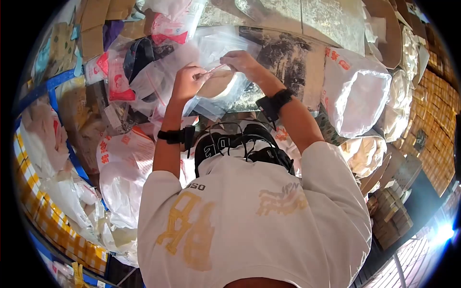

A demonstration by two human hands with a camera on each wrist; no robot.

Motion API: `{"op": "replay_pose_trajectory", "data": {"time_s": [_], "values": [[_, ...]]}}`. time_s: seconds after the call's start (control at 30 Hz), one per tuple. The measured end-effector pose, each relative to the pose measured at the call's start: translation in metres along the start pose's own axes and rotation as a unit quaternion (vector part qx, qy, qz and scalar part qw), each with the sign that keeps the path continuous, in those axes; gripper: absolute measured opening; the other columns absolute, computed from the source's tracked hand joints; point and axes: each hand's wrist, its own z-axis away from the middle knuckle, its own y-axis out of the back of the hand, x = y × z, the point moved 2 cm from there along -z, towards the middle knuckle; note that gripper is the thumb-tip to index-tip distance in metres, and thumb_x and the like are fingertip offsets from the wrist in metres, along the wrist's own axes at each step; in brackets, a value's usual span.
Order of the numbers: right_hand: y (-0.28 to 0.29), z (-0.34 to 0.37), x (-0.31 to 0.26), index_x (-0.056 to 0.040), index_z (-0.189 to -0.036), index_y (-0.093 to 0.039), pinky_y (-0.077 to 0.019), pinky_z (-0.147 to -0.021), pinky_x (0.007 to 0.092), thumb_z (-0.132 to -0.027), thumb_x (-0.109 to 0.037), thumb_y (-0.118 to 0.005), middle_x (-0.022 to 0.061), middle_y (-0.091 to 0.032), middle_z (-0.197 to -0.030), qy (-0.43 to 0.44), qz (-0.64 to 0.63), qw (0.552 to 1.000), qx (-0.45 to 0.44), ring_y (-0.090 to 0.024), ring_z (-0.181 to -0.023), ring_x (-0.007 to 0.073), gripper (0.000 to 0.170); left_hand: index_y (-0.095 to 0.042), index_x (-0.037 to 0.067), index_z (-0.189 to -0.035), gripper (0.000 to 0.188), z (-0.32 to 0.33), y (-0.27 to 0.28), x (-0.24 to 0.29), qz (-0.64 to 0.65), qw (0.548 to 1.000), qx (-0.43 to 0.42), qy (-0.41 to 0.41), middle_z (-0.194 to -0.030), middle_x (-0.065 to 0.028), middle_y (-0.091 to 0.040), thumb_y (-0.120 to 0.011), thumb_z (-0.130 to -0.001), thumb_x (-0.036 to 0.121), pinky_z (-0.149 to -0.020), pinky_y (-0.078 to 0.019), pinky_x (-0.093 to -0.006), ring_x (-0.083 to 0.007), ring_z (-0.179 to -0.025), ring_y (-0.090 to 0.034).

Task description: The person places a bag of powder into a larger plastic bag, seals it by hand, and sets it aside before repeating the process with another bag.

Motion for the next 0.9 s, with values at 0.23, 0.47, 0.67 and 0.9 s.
{"op": "replay_pose_trajectory", "data": {"time_s": [0.23,0.47,0.67,0.9], "values": [[0.005,0.013,-0.004,0.0002,-0.118,-0.062,-0.0506,-0.078,0.0303,-0.096,-0.025,-0.064,0.0100,-0.068,-0.097,0.019,-0.142,0.988,-0.061,-0.062,-0.090,0.0150,0.033,-0.068,-0.002,-0.081,0.029,0.010,-0.009,-0.039,0.162,0.976,-0.024,0.141,-0.062,-0.0056,-0.059,-0.065,-0.095,0.023,-0.058,-0.0422,-0.0294,-0.0107,-0.059,-0.052],[-0.012,0.018,0.037,0.0034,-0.118,-0.061,-0.0489,-0.093,0.0300,-0.095,-0.007,-0.064,0.0116,-0.070,-0.111,0.140,-0.143,0.977,-0.079,-0.064,-0.103,0.0166,0.025,-0.067,-0.002,-0.085,0.026,0.013,-0.025,-0.064,0.184,0.969,-0.017,0.162,-0.065,-0.0015,-0.058,-0.066,-0.094,0.022,-0.060,-0.0424,-0.0273,-0.0090,-0.062,-0.050],[-0.022,0.021,0.033,0.0026,-0.105,-0.066,-0.0527,-0.077,0.0265,-0.097,-0.008,-0.061,0.0062,-0.071,-0.094,0.139,-0.176,0.974,-0.017,-0.067,-0.084,0.0126,0.014,-0.068,0.001,-0.090,0.018,0.001,-0.017,-0.018,0.080,0.997,0.004,0.004,-0.073,-0.0066,-0.065,-0.071,-0.089,0.019,-0.065,-0.0470,-0.0315,-0.0187,-0.064,-0.060],[-0.047,0.029,0.037,0.0012,-0.098,-0.065,-0.0514,-0.072,0.0246,-0.097,-0.012,-0.062,0.0052,-0.070,-0.090,0.120,-0.218,0.963,0.102,-0.065,-0.077,0.0106,0.014,-0.067,0.002,-0.091,0.018,-0.005,-0.036,-0.009,0.054,0.993,0.014,0.103,-0.071,-0.0132,-0.065,-0.066,-0.091,0.020,-0.061,-0.0478,-0.0345,-0.0262,-0.064,-0.063]]}}
